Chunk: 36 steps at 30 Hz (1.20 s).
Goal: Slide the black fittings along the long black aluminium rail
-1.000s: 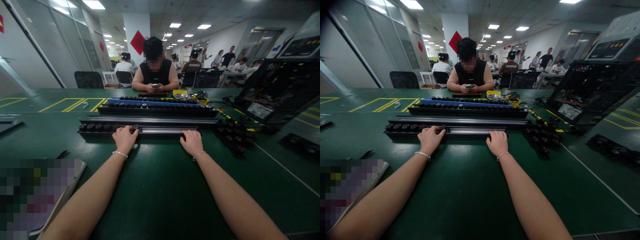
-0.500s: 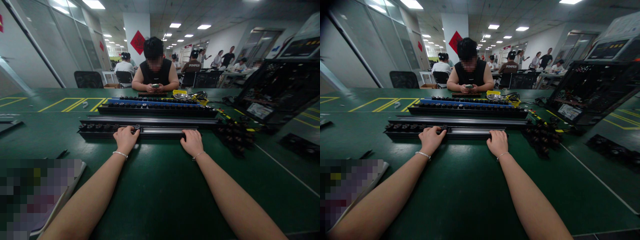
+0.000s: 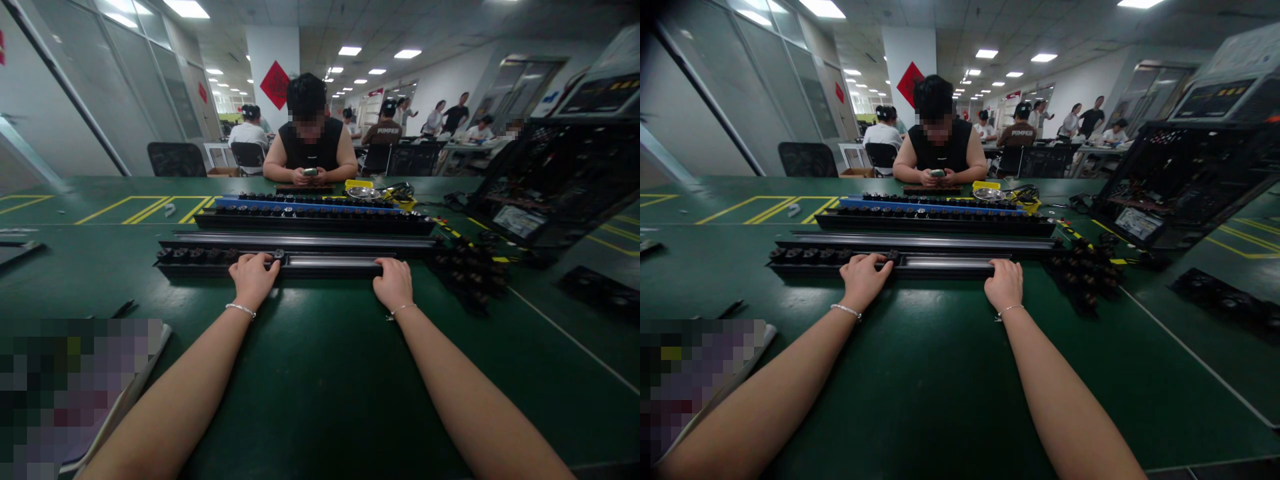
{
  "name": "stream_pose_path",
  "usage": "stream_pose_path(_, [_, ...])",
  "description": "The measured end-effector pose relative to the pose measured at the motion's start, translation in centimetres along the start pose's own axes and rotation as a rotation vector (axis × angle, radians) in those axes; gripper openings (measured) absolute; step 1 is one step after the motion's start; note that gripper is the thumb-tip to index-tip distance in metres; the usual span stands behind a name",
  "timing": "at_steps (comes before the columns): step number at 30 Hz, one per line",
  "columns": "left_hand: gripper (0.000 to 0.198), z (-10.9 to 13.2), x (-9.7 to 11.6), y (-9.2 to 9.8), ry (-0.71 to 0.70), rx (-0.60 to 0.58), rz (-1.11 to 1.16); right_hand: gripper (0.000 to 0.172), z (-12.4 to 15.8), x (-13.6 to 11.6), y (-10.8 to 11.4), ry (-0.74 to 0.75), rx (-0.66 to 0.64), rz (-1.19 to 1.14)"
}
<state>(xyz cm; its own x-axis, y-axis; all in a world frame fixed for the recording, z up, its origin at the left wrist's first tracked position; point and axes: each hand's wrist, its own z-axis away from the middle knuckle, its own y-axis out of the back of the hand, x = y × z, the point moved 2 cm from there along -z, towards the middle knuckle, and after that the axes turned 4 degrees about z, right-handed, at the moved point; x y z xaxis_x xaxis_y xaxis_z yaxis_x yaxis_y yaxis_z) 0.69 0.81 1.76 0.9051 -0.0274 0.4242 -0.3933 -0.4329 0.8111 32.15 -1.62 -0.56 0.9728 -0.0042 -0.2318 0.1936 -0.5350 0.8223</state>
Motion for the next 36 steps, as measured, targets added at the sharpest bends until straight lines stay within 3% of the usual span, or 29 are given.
stream_pose_path(11, [0.031, 0.1, 0.2, 0.0, -0.028, -0.043, -0.013, 0.027, -0.1, -0.8, 0.5, -0.001, 0.025, -0.027])
stream_pose_path(24, [0.031, 0.2, 0.2, -0.4, -0.104, -0.051, 0.017, 0.030, 0.0, -1.2, 1.2, 0.088, 0.043, -0.023])
stream_pose_path(36, [0.031, 0.3, 0.5, -0.2, -0.092, -0.079, 0.004, 0.029, -0.1, -1.3, 1.1, 0.139, 0.048, -0.039])
